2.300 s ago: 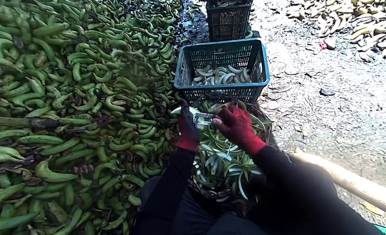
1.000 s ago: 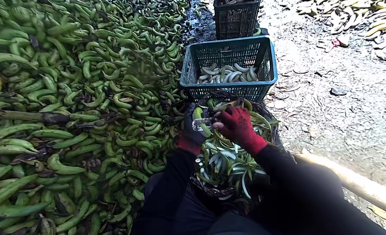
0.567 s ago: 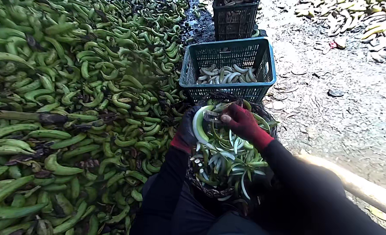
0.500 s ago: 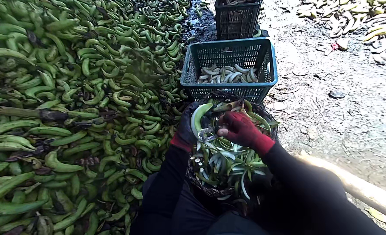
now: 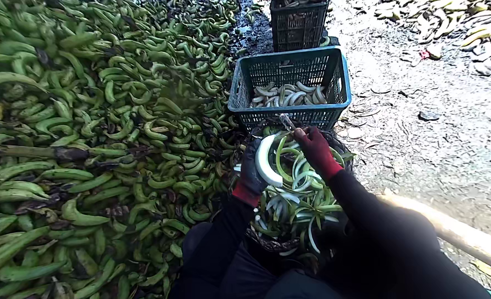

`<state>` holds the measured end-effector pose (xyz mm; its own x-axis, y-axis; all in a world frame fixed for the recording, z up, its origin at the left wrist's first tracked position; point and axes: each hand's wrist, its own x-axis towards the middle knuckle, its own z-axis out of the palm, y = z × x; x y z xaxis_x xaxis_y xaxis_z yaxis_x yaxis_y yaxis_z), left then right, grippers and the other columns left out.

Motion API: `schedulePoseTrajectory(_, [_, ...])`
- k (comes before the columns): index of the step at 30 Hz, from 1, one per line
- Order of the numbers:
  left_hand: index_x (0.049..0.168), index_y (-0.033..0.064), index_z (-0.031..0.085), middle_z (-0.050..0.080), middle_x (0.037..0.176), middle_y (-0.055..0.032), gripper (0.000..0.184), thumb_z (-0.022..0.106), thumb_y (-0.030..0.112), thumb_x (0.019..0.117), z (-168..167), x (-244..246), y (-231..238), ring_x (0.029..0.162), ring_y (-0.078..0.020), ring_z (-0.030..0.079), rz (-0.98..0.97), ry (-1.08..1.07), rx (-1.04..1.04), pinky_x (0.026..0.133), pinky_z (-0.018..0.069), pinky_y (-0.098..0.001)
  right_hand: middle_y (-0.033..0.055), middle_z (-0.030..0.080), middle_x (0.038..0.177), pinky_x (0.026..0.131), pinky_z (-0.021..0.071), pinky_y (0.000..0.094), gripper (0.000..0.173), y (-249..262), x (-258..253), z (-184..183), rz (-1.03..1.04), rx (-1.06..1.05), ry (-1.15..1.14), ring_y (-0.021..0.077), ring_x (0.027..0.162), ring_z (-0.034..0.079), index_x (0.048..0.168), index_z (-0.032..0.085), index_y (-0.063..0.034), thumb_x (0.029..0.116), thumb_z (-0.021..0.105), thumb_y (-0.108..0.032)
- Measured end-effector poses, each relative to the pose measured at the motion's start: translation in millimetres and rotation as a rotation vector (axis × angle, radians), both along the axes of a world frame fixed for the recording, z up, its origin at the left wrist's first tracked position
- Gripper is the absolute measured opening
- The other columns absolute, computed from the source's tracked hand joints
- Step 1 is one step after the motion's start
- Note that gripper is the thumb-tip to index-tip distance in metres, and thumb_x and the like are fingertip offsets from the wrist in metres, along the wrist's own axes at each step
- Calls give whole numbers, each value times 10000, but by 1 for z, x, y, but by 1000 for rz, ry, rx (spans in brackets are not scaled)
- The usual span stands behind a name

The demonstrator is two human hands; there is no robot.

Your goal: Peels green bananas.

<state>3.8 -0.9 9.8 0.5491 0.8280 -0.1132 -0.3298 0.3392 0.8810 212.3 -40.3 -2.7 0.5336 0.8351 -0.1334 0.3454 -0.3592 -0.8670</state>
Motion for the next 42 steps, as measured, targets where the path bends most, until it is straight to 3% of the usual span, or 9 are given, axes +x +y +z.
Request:
schedulePoseTrajectory(4, [1279, 265, 605, 658, 1004, 6, 403, 459, 549, 1033, -27, -17, 29, 800, -117, 633, 82, 251, -97, 668, 552, -303, 30, 588, 869, 677, 513, 333, 539, -8, 22, 28, -72, 306, 363, 116, 737, 565, 1179, 606, -95, 1087, 334, -551])
schedulePoseTrajectory(7, [1260, 141, 590, 645, 992, -60, 438, 391, 483, 1073, -67, -10, 43, 803, -155, 618, 105, 437, -213, 677, 540, -341, 28, 622, 914, 731, 569, 366, 640, -25, 46, 47, -147, 434, 475, 136, 781, 620, 1242, 603, -105, 1086, 218, -593])
schedulePoseTrajectory(13, [1521, 195, 338, 606, 1277, -153, 701, 285, 687, 1024, 34, 106, 75, 998, -270, 661, 132, 169, -221, 830, 575, -443, 38, 555, 853, 670, 563, 407, 572, -30, 84, 48, -539, 787, 1034, 179, 711, 594, 1156, 498, -145, 1088, 144, -589])
schedulePoseTrajectory(18, [1343, 83, 600, 724, 1079, -146, 378, 533, 328, 1063, -30, 148, -30, 903, -266, 732, -628, 859, 630, 788, 616, -457, 12, 522, 702, 602, 547, 369, 417, -43, 109, 60, -609, 973, 1060, 150, 610, 560, 957, 486, -162, 1110, 251, -471])
schedulePoseTrajectory(21, [1495, 183, 510, 609, 1373, -187, 568, 651, 249, 949, -101, 155, -65, 1301, -425, 535, -1129, 1346, 1198, 1053, 413, -668, 11, 526, 744, 612, 547, 348, 401, -47, 115, 59, -635, 990, 1105, 148, 623, 562, 970, 486, -162, 1111, 266, -466])
schedulePoseTrajectory(24, [1487, 233, 518, 615, 1363, -192, 559, 618, 121, 949, -111, 154, -65, 1301, -443, 529, -1113, 1465, 1277, 1068, 391, -660, 20, 530, 758, 608, 548, 353, 401, -50, 113, 60, -625, 965, 1140, 155, 618, 562, 1005, 488, -151, 1113, 270, -470])
schedulePoseTrajectory(31, [1507, 258, 498, 700, 1194, -172, 681, 765, 421, 903, -14, 117, 4, 1019, -369, 680, -399, 1041, 782, 873, 542, -613, 22, 558, 848, 629, 555, 329, 358, -53, 103, 65, -585, 910, 1171, 150, 678, 590, 1129, 487, -155, 1113, 315, -468])
schedulePoseTrajectory(34, [1335, 275, 619, 705, 1022, -38, 415, 685, 448, 965, 38, 83, 8, 741, -153, 662, -68, 566, 355, 637, 572, -324, 28, 578, 873, 634, 571, 337, 320, -48, 96, 64, -519, 866, 1144, 157, 702, 608, 1148, 500, -159, 1109, 354, -441])
schedulePoseTrajectory(42, [1520, 297, 420, 564, 1420, -34, 706, 268, 743, 995, 81, 2, -5, 1211, -235, 609, -13, -186, 197, 940, 562, -469, 60, 636, 1065, 768, 605, 357, 438, -38, 67, 50, -101, 617, 827, 182, 879, 678, 1496, 358, -162, 1092, 464, -293])
